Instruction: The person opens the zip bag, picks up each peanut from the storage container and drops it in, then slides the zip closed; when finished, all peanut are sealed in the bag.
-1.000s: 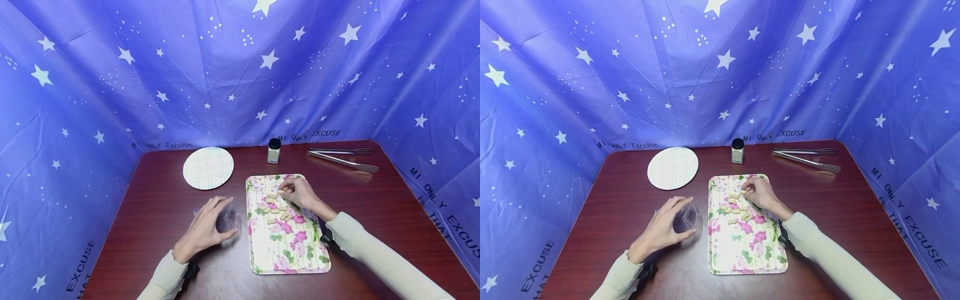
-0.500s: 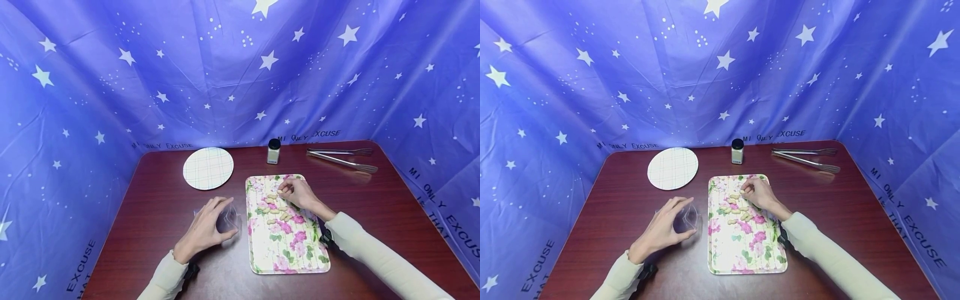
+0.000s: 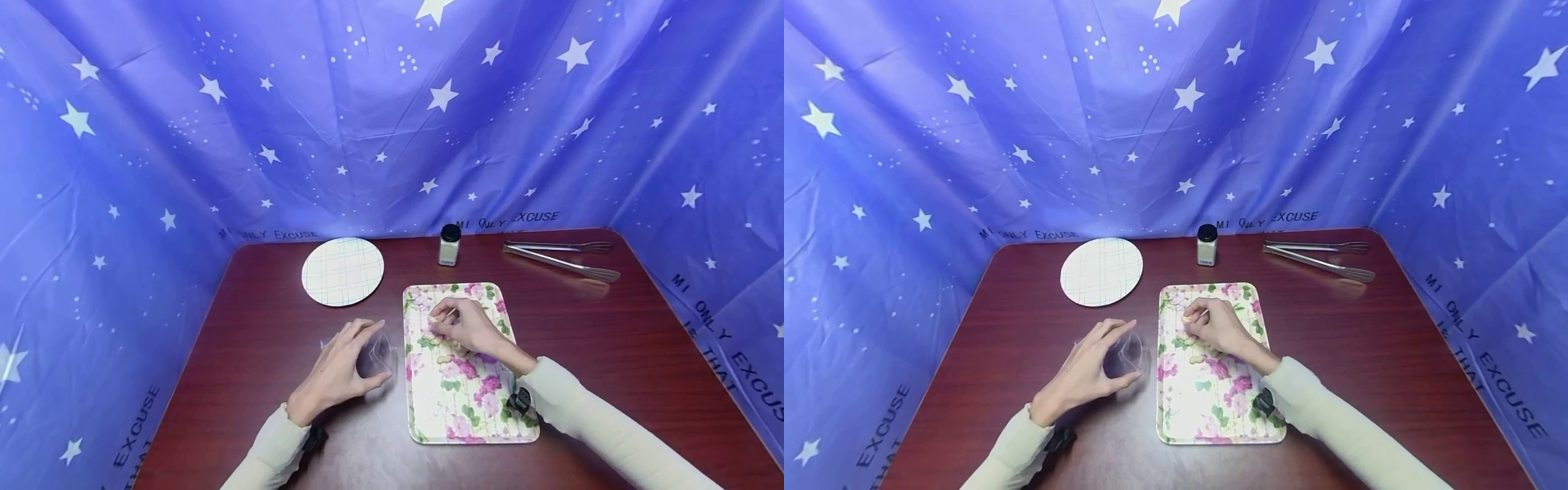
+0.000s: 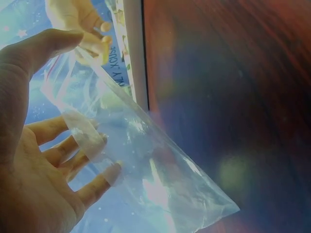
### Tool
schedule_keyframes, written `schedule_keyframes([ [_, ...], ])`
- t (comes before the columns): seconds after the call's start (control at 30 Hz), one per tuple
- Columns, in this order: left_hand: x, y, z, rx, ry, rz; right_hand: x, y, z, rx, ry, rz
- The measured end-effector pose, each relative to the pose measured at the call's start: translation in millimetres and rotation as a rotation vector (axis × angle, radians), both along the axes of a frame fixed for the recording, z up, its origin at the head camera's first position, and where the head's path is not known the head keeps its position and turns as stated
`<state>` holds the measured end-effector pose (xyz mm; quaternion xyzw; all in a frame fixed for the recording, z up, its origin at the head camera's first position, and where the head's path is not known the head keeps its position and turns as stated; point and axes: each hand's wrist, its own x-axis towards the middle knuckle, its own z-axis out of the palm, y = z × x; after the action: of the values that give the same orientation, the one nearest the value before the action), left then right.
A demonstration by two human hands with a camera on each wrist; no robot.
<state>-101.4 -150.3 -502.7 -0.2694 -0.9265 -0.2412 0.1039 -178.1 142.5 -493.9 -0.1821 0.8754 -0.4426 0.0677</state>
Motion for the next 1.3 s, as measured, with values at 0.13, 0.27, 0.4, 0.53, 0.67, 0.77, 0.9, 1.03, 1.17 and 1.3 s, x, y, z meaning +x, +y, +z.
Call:
schedule_keyframes([
  [0.13,-0.9,1.4,0.5,-0.006,-0.024,-0.002,11.0,-15,3.9,-0.033,-0.005,0.048],
  [0.27,-0.9,2.5,0.5,-0.012,-0.04,-0.002,22.1,-28,6.5,-0.084,-0.031,0.113],
  [0.4,-1.2,4.1,0.2,0.001,-0.019,-0.007,31.1,-39,6.6,-0.126,-0.037,0.149],
  [0.53,-1.6,6.7,0.2,0.018,-0.009,-0.019,37.1,-48,7.0,-0.158,-0.047,0.166],
  [0.67,-1.1,9.6,1.0,0.033,-0.028,-0.03,40.3,-55,7.9,-0.179,-0.077,0.17],
  [0.77,-0.3,11.0,2.0,0.04,-0.044,-0.029,41.1,-58,8.6,-0.182,-0.088,0.169],
  [0.9,0.6,11.8,2.9,0.043,-0.053,-0.028,41.6,-59,9.1,-0.175,-0.089,0.165],
  [1.03,0.6,11.9,2.9,0.047,-0.028,-0.028,41.7,-58,9.8,-0.173,-0.085,0.172],
  [1.17,0.3,11.5,2.6,0.045,-0.002,-0.031,41.8,-57,9.8,-0.179,-0.088,0.178],
  [1.3,-0.5,10.2,3.0,0.05,0.01,-0.035,41.0,-56,11.7,-0.182,-0.095,0.166],
])
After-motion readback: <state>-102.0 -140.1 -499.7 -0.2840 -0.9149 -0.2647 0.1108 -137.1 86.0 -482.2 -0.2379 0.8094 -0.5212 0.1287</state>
